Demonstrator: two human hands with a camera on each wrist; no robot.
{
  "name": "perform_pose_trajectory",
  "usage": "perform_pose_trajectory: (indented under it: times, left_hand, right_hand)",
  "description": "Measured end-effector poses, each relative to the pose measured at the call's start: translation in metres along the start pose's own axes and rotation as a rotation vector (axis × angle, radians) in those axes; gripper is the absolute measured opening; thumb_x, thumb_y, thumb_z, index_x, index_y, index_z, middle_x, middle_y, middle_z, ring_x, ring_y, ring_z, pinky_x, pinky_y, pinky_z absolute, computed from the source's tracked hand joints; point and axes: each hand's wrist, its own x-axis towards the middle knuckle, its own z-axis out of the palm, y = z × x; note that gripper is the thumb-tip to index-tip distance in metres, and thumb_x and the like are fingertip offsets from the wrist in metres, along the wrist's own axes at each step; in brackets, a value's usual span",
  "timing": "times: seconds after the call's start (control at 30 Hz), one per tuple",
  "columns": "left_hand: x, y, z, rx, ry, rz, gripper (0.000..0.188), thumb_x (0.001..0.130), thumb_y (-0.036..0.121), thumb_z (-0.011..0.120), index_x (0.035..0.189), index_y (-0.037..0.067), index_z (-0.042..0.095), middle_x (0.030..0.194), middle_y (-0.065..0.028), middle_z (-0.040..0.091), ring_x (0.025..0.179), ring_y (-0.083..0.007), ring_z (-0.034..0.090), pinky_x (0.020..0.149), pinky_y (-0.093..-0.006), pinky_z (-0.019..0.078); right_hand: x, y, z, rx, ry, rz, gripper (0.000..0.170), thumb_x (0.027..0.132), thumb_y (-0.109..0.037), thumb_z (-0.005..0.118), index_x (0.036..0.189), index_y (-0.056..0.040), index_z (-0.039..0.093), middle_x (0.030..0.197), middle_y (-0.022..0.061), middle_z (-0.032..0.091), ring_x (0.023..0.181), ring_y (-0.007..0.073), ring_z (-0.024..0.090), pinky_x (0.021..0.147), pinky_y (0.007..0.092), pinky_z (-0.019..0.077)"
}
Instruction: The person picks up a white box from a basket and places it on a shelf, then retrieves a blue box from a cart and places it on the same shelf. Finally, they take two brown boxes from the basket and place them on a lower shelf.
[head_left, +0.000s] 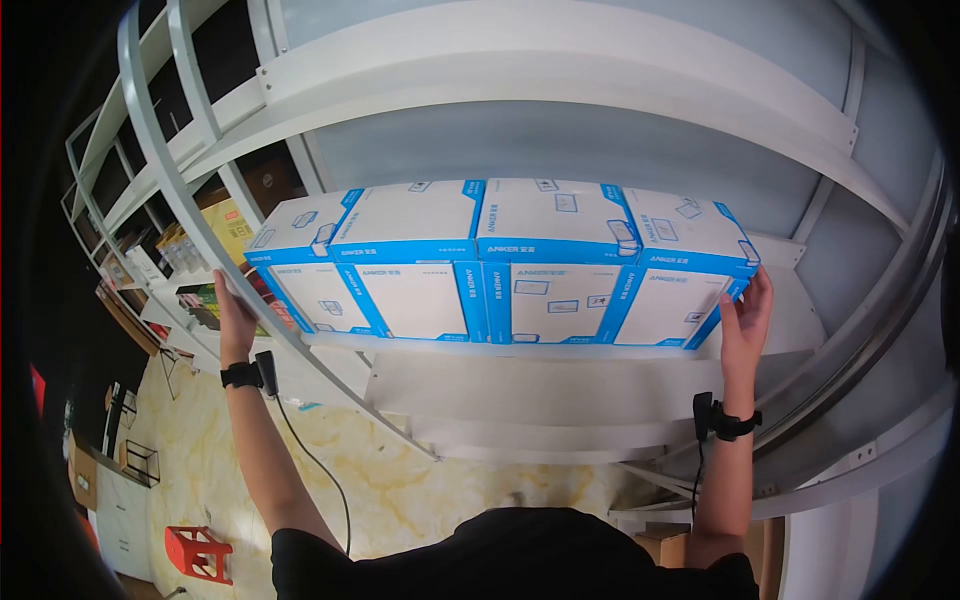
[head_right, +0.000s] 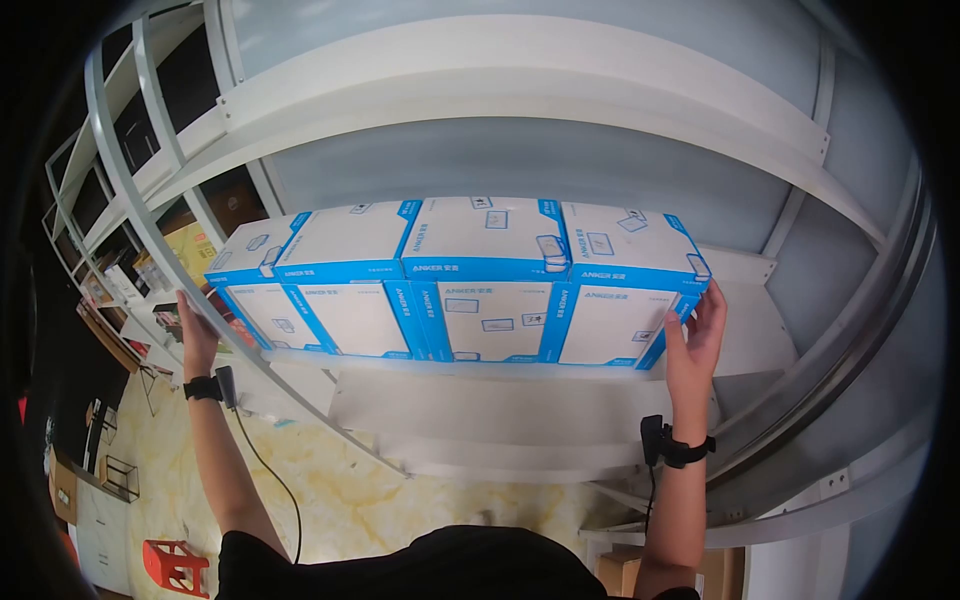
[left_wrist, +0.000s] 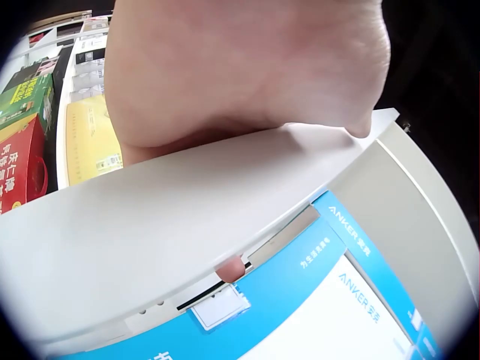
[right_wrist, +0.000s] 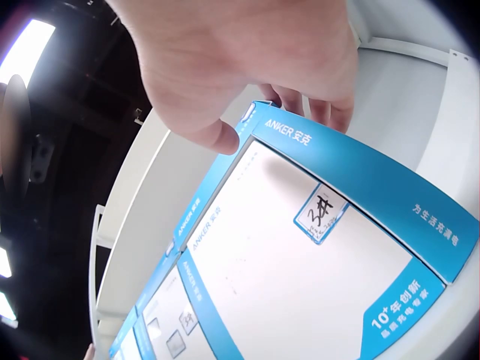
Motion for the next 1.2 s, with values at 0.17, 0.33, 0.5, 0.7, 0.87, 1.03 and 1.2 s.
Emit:
perform_pose_trajectory:
  times: [0.17, 0.33, 0.5, 0.7, 0.87, 1.03, 1.2]
  left_hand:
    - [0.027, -0.012, -0.048, -0.155, -0.147, -0.087, 0.075, 0.099, 0.067, 0.035, 0.135, 0.004, 0.052, 0.125, -0.008, 0.062, 0.112, -0.0237, 0.058, 0.1, -0.0388, 0.0437]
    - [0.024, -0.008, -0.039, -0.212, -0.096, -0.068, 0.079, 0.099, 0.067, 0.033, 0.138, 0.0, 0.05, 0.135, -0.0129, 0.057, 0.124, -0.0262, 0.053, 0.107, -0.0399, 0.0376]
    - [0.025, -0.004, -0.041, -0.268, -0.024, -0.132, 0.08, 0.098, 0.067, 0.034, 0.144, 0.003, 0.046, 0.143, -0.0101, 0.052, 0.131, -0.0259, 0.048, 0.112, -0.0414, 0.0324]
    - [0.026, 0.001, -0.029, -0.312, 0.063, -0.111, 0.074, 0.101, 0.059, 0.037, 0.145, 0.001, 0.044, 0.148, -0.0112, 0.048, 0.134, -0.0259, 0.045, 0.114, -0.0386, 0.0301]
    - [0.023, 0.004, -0.021, -0.282, 0.087, -0.116, 0.073, 0.101, 0.06, 0.037, 0.144, 0.001, 0.045, 0.147, -0.0104, 0.049, 0.133, -0.0256, 0.046, 0.114, -0.0388, 0.0304]
    - [0.018, 0.007, -0.018, -0.319, 0.104, -0.142, 0.073, 0.101, 0.06, 0.037, 0.145, 0.002, 0.045, 0.147, -0.01, 0.048, 0.134, -0.0256, 0.045, 0.115, -0.0389, 0.0295]
    - [0.02, 0.001, -0.024, -0.253, 0.045, -0.094, 0.077, 0.1, 0.065, 0.032, 0.146, 0.005, 0.044, 0.146, -0.0079, 0.048, 0.132, -0.0251, 0.046, 0.112, -0.0399, 0.0322]
  right_hand:
    - [-0.001, 0.005, -0.001, 0.073, -0.021, -0.042, 0.063, 0.091, -0.004, 0.065, 0.146, -0.003, 0.034, 0.14, 0.013, 0.047, 0.129, 0.0234, 0.048, 0.108, 0.04, 0.0388]
    - [0.0, -0.003, 0.002, 0.052, -0.001, -0.05, 0.063, 0.089, -0.005, 0.065, 0.145, -0.0041, 0.036, 0.14, 0.0122, 0.048, 0.13, 0.0242, 0.047, 0.109, 0.0406, 0.0383]
    - [0.001, -0.009, 0.001, 0.038, 0.01, -0.028, 0.061, 0.089, -0.008, 0.064, 0.144, -0.0048, 0.037, 0.139, 0.0141, 0.049, 0.132, 0.0261, 0.047, 0.11, 0.0421, 0.0375]
    - [0.0, -0.011, 0.002, 0.054, 0.021, -0.02, 0.063, 0.088, -0.008, 0.064, 0.144, -0.0048, 0.037, 0.139, 0.015, 0.05, 0.134, 0.0264, 0.046, 0.11, 0.0424, 0.0369]
    - [-0.001, -0.009, 0.005, 0.052, 0.023, -0.063, 0.062, 0.087, -0.006, 0.063, 0.143, -0.0047, 0.037, 0.138, 0.0156, 0.05, 0.133, 0.0259, 0.047, 0.11, 0.0414, 0.0367]
    - [-0.002, -0.01, 0.009, 0.056, 0.043, -0.061, 0.062, 0.087, -0.004, 0.062, 0.143, -0.0034, 0.037, 0.137, 0.0154, 0.051, 0.129, 0.0243, 0.049, 0.11, 0.0408, 0.0371]
    - [-0.005, -0.007, 0.014, 0.036, 0.072, -0.087, 0.062, 0.087, -0.004, 0.062, 0.144, -0.0023, 0.037, 0.136, 0.015, 0.052, 0.127, 0.0229, 0.051, 0.109, 0.0395, 0.0379]
